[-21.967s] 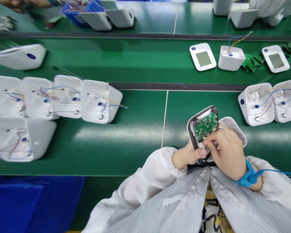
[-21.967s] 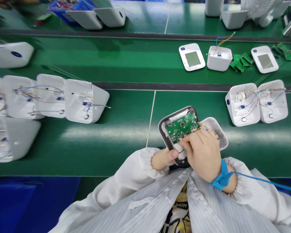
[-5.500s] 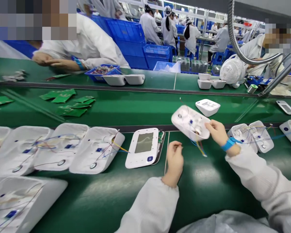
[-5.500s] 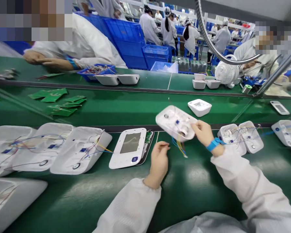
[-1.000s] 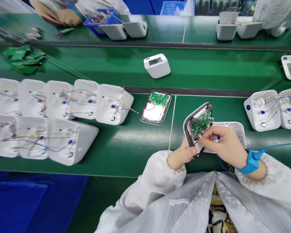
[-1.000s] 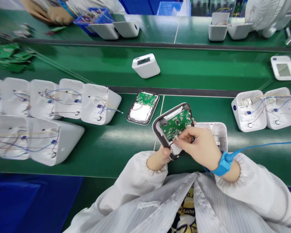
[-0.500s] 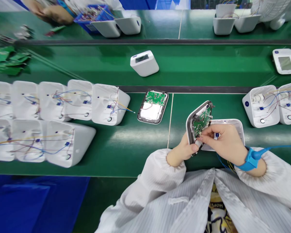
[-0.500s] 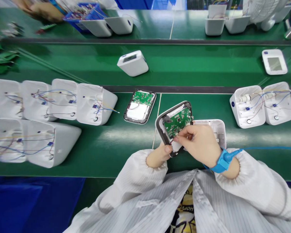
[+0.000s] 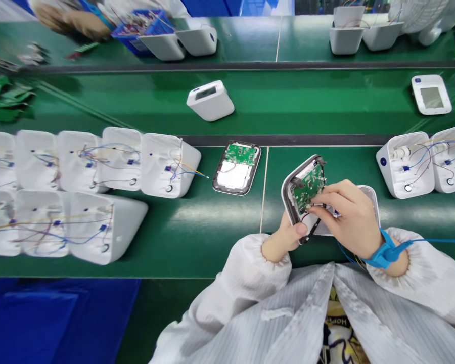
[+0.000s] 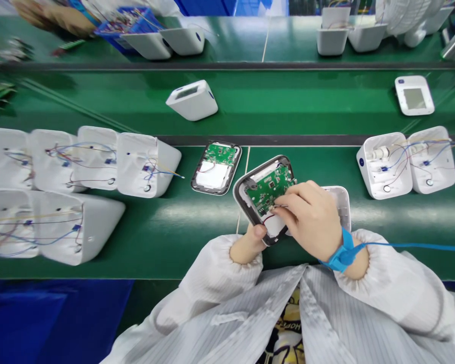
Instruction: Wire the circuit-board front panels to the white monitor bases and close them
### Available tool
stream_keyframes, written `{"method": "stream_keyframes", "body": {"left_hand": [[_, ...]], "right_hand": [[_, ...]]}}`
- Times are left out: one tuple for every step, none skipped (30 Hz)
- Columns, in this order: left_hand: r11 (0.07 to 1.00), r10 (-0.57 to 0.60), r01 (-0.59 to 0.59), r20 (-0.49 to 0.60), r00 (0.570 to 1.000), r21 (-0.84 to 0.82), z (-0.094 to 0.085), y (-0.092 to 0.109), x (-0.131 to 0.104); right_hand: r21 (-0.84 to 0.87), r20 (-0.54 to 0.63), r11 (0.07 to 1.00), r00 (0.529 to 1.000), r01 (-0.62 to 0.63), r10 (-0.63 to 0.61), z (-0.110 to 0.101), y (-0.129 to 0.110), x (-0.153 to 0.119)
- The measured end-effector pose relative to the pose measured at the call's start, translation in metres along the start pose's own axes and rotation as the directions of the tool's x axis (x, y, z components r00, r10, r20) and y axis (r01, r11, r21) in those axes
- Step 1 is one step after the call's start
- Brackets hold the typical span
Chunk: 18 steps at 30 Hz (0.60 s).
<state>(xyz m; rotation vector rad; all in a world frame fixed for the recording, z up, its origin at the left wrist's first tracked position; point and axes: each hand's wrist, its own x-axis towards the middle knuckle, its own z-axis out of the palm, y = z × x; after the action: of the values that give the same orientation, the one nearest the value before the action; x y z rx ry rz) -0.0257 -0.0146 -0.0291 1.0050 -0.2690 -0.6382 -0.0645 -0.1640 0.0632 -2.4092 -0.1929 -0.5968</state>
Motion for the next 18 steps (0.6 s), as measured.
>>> {"method": "stream_keyframes", "body": {"left_hand": [[0.999,0.047,-0.047,0.008,0.999,0.002,0.0,-0.0034,-0.0008],[0.996,0.088,-0.088,0.014,0.996,0.001,-0.0001,-0.0065,-0.0015],[0.993,0.114,-0.114,0.011,0.993,-0.004,-0.0001,-0.0092,-0.002],[0.992,0.125,-0.125,0.005,0.992,-0.011,0.0001,-0.0111,-0.0021],[0.992,0.129,-0.129,-0.003,0.992,-0.015,0.0005,-0.0123,-0.0018],[0.992,0.128,-0.128,-0.01,0.992,-0.017,0.001,-0.0128,-0.0012],[0.992,0.128,-0.128,-0.018,0.992,-0.016,0.0017,-0.0127,-0.0004],[0.992,0.127,-0.127,-0.019,0.992,-0.015,0.0024,-0.0123,0.0003],[0.991,0.13,-0.131,-0.018,0.991,-0.017,0.0029,-0.0116,0.0009],[0.991,0.134,-0.134,-0.017,0.991,-0.019,0.0033,-0.0109,0.0011],[0.99,0.137,-0.137,-0.017,0.99,-0.022,0.0035,-0.0103,0.0009],[0.99,0.137,-0.137,-0.015,0.99,-0.025,0.0034,-0.0099,0.0003],[0.991,0.13,-0.13,-0.015,0.991,-0.026,0.0031,-0.0096,-0.0005],[0.993,0.113,-0.114,-0.011,0.993,-0.023,0.0026,-0.0095,-0.0014],[0.995,0.095,-0.096,-0.008,0.995,-0.015,0.0021,-0.0096,-0.0021],[0.997,0.083,-0.083,0.003,0.997,-0.006,0.0014,-0.0098,-0.0027],[0.997,0.08,-0.08,0.014,0.997,0.0,0.0007,-0.0101,-0.0028],[0.996,0.087,-0.087,0.019,0.996,0.001,0.0001,-0.0105,-0.0025]], "right_hand": [[-0.008,-0.007,1.0,1.0,-0.017,0.017,0.0007,-0.0019,-0.0012],[-0.018,-0.012,0.999,0.999,-0.034,0.034,0.0013,-0.0033,-0.0022],[-0.026,-0.014,0.999,0.999,-0.047,0.047,0.0018,-0.004,-0.003],[-0.028,-0.012,0.998,0.998,-0.055,0.055,0.0022,-0.0043,-0.0035],[-0.027,-0.009,0.998,0.998,-0.058,0.057,0.0026,-0.0043,-0.0039],[-0.024,-0.006,0.998,0.999,-0.054,0.054,0.003,-0.0041,-0.0042],[-0.02,-0.002,0.999,0.999,-0.043,0.043,0.0034,-0.0039,-0.0045],[-0.012,0.002,0.999,1.0,-0.03,0.03,0.0038,-0.0037,-0.0047],[0.0,0.007,1.0,1.0,-0.02,0.02,0.0043,-0.0036,-0.0048],[0.015,0.014,1.0,1.0,-0.017,0.017,0.0048,-0.0036,-0.0049],[0.034,0.021,0.999,1.0,-0.022,0.022,0.0053,-0.0035,-0.0048],[0.056,0.029,0.998,0.999,-0.03,0.028,0.0058,-0.0035,-0.0045],[0.077,0.032,0.996,0.999,-0.036,0.034,0.0061,-0.0034,-0.0041],[0.095,0.033,0.995,0.999,-0.038,0.035,0.0061,-0.0032,-0.0035],[0.11,0.031,0.993,0.999,-0.033,0.03,0.0057,-0.0031,-0.0027],[0.123,0.028,0.992,0.999,-0.024,0.021,0.0049,-0.003,-0.0019],[0.134,0.027,0.991,1.0,-0.015,0.011,0.0037,-0.0031,-0.0012],[0.146,0.024,0.989,1.0,-0.009,0.006,0.0022,-0.0034,-0.0006]]}}
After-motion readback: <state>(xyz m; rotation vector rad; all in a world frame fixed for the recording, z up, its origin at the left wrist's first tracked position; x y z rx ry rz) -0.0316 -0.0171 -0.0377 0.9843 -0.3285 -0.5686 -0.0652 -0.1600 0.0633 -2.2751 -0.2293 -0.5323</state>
